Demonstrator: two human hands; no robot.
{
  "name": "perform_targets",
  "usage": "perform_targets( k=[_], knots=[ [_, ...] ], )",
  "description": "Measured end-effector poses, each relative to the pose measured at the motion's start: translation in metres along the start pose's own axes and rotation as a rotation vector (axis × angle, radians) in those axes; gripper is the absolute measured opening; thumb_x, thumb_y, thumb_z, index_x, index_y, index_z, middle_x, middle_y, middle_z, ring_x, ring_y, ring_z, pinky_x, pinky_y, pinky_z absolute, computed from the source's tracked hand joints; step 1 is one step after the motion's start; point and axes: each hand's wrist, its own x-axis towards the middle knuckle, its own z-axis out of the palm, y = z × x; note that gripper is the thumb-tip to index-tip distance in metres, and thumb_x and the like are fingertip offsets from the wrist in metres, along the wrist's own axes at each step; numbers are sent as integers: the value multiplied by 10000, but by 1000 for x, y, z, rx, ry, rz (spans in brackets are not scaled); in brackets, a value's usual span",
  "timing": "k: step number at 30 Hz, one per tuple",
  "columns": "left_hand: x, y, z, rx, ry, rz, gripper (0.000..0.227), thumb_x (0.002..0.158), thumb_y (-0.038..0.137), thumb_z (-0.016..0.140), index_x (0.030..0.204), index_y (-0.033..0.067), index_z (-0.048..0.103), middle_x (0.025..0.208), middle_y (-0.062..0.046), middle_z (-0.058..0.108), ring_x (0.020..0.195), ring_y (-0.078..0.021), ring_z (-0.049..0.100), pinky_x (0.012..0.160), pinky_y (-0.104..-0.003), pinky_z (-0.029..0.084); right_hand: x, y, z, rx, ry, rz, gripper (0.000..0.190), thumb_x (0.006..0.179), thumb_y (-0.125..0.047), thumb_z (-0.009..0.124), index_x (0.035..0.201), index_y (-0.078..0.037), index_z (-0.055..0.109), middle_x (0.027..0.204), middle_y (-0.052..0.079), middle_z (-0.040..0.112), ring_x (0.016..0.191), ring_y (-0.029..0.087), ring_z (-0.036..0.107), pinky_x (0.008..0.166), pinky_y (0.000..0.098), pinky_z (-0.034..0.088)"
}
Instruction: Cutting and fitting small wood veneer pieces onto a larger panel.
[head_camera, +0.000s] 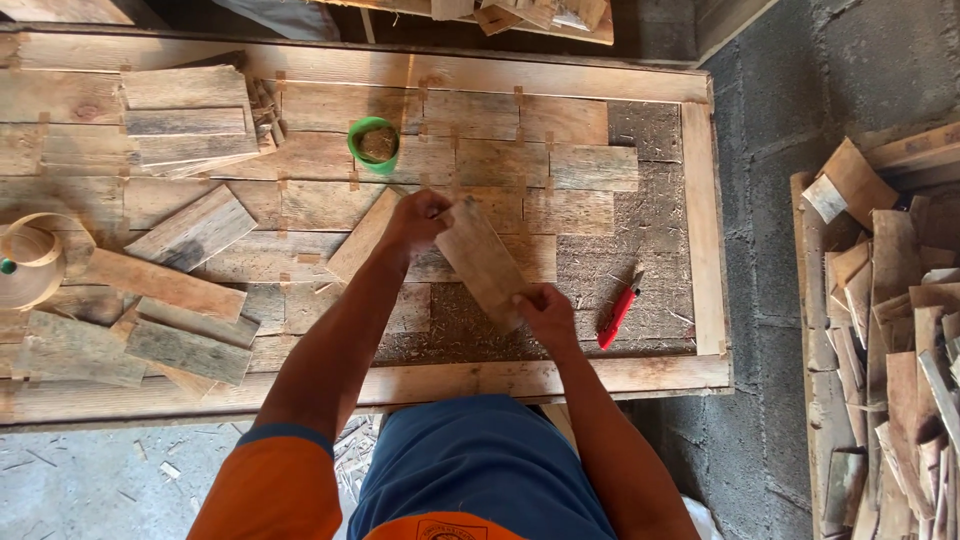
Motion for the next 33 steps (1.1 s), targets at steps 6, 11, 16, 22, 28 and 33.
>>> perform_targets(
  k=[6, 11, 16, 22, 28, 33],
  knots=[
    [-42, -69, 24, -262, 425, -177, 279, 839, -20, 715, 1115, 12, 692, 1057, -100, 738, 940, -207, 715, 852, -298, 629, -29, -64, -24, -639, 544, -528, 524, 741, -212, 893, 1179, -23, 677, 1125, 137, 623, 1018, 314, 613, 855, 454, 511],
    [-8, -174, 68, -499, 566, -121, 284, 836, -64, 717, 1111, -27, 655, 1001, -127, 721, 875, -205, 677, 768, -298, 562, -12, -48, -16, -520, 241, -474, 539, 860, -216, 826, 1354, -109, 639, 1198, 124, 605, 1013, 279, 654, 886, 404, 563],
    [-16, -160, 78, -468, 615, -105, 276, 847, -34, 711, 1113, -16, 641, 989, -100, 727, 863, -178, 697, 765, -293, 575, 3, -49, -3, -492, 82, -391, 666, 857, -192, 815, 1464, -102, 556, 1247, 130, 580, 1001, 277, 650, 885, 410, 554],
    [-40, -128, 70, -129, 674, -77, 226, 832, 0, 717, 1056, 16, 741, 986, -106, 777, 886, -208, 745, 808, -316, 591, 11, -46, 2, -594, 75, -317, 746, 826, -181, 844, 1498, -85, 534, 1182, 130, 563, 1023, 293, 609, 924, 416, 524],
    [-35, -144, 55, 174, 696, 29, 243, 801, 113, 802, 1041, 78, 817, 970, -126, 788, 876, -261, 758, 818, -387, 586, 17, -32, 5, -529, 108, -365, 733, 796, -149, 851, 1461, -71, 552, 1237, 117, 539, 1055, 288, 607, 928, 404, 520],
    [-49, -109, 44, 209, 594, -123, 262, 779, 195, 842, 1037, 156, 818, 985, -90, 802, 904, -250, 762, 815, -400, 577, 15, -37, 5, -529, 96, -298, 741, 800, -177, 847, 1478, -100, 556, 1201, 110, 539, 1052, 283, 613, 932, 398, 528]
  ],
)
